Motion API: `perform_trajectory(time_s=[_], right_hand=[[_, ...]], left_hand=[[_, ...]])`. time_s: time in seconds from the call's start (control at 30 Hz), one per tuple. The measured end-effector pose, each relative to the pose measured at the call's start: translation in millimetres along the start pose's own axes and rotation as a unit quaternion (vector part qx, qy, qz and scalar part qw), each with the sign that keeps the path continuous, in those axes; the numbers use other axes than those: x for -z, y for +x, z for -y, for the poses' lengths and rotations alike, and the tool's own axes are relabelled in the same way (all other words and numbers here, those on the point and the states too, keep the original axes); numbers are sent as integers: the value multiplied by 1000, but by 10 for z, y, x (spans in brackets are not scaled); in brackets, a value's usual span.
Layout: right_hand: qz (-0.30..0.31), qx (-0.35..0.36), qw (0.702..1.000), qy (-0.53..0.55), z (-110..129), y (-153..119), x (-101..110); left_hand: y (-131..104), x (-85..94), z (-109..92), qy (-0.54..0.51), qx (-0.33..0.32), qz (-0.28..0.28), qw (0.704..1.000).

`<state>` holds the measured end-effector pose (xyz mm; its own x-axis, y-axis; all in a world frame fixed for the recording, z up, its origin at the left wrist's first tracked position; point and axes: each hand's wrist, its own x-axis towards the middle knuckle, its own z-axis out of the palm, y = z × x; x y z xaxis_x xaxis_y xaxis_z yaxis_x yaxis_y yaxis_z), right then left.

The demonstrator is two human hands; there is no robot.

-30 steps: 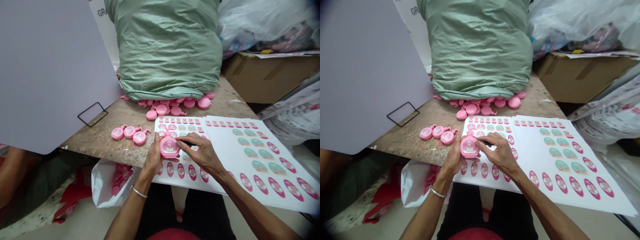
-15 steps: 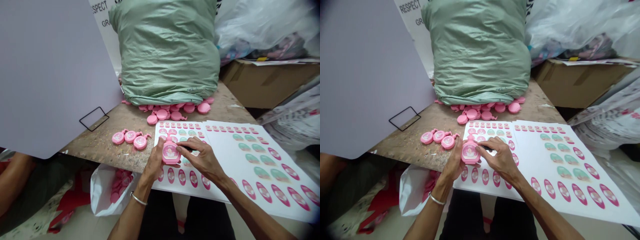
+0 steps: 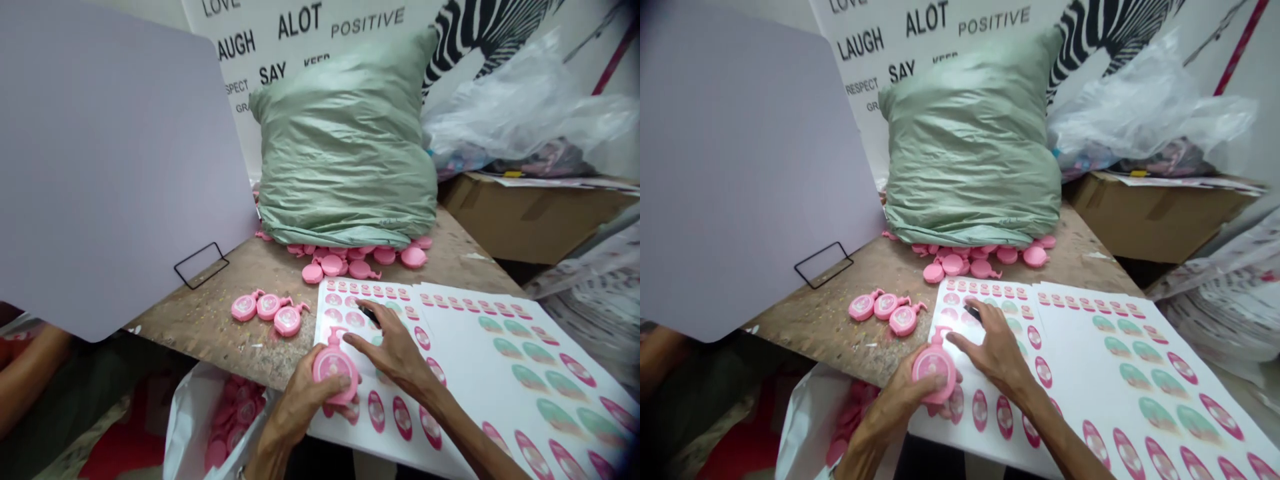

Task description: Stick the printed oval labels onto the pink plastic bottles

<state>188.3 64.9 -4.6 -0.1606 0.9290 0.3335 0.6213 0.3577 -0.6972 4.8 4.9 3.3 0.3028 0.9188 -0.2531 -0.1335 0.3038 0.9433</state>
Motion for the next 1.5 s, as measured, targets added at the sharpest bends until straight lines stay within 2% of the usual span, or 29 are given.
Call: perform_trajectory(time_s=[0.07, 0.1, 0.13, 0.2, 0.3, 0.37, 0.47, 0.53, 0.57, 0.6, 0.63, 0.7, 0.77, 0.8, 0.83, 0.9, 0.93, 0.97, 1.0, 1.07, 1.13, 1.23, 1.33, 1.5], right_hand=[[-10, -2, 1000, -19, -155, 188, -55], [-11, 2, 999, -38, -223, 311, -83], [-10, 7, 998, -63, -276, 449, -116], [-11, 12, 992, -123, -333, 749, -199], [-8, -2, 985, -173, -343, 1181, -357], [-3, -18, 983, -181, -347, 1411, -457], [12, -41, 985, -168, -361, 1637, -547], [14, -54, 988, -142, -352, 1694, -547], [12, -60, 990, -125, -336, 1687, -530], [12, -68, 992, -104, -312, 1649, -504], [17, -76, 994, -79, -279, 1577, -473], [49, -94, 994, -21, -184, 1324, -410], [100, -112, 988, 41, -52, 957, -369], [130, -124, 980, 81, 23, 760, -358], [168, -143, 966, 138, 98, 574, -351], [247, -193, 907, 281, 218, 290, -331], [269, -208, 881, 329, 247, 208, -310], [273, -209, 873, 346, 248, 166, -279], [252, -196, 889, 328, 220, 157, -241], [162, -153, 947, 229, 93, 194, -159], [78, -125, 982, 121, -72, 232, -111], [61, -83, 995, 3, -253, 199, -153], [54, -17, 993, -102, -300, 110, -270], [37, 8, 987, -157, -285, 60, -387]], left_hand=[[55, 180, 73, 95, -46, -107, 989], [103, 270, 99, 153, -71, -165, 972], [157, 351, 116, 214, -88, -217, 948], [262, 479, 120, 324, -78, -286, 899], [356, 607, 81, 448, -1, -312, 838], [373, 688, 53, 487, 7, -312, 816], [353, 805, 21, 514, -79, -351, 779], [322, 837, -8, 506, -151, -399, 750], [309, 827, -28, 487, -186, -417, 745], [300, 798, -50, 458, -216, -421, 753], [300, 748, -74, 419, -238, -410, 774], [332, 601, -117, 307, -245, -357, 847], [402, 417, -140, 141, -200, -268, 932], [443, 324, -141, 42, -169, -213, 961], [484, 239, -135, -57, -141, -158, 976], [544, 115, -108, -212, -105, -78, 968], [557, 85, -92, -260, -95, -67, 958], [556, 77, -80, -291, -85, -75, 950], [540, 91, -72, -309, -76, -93, 943], [463, 160, -68, -320, -54, -134, 936], [338, 232, -63, -307, -20, -156, 939], [128, 245, -15, -297, 37, -140, 944], [-20, 166, 54, -318, 87, -129, 935], [-76, 92, 66, -390, 153, -116, 900]])
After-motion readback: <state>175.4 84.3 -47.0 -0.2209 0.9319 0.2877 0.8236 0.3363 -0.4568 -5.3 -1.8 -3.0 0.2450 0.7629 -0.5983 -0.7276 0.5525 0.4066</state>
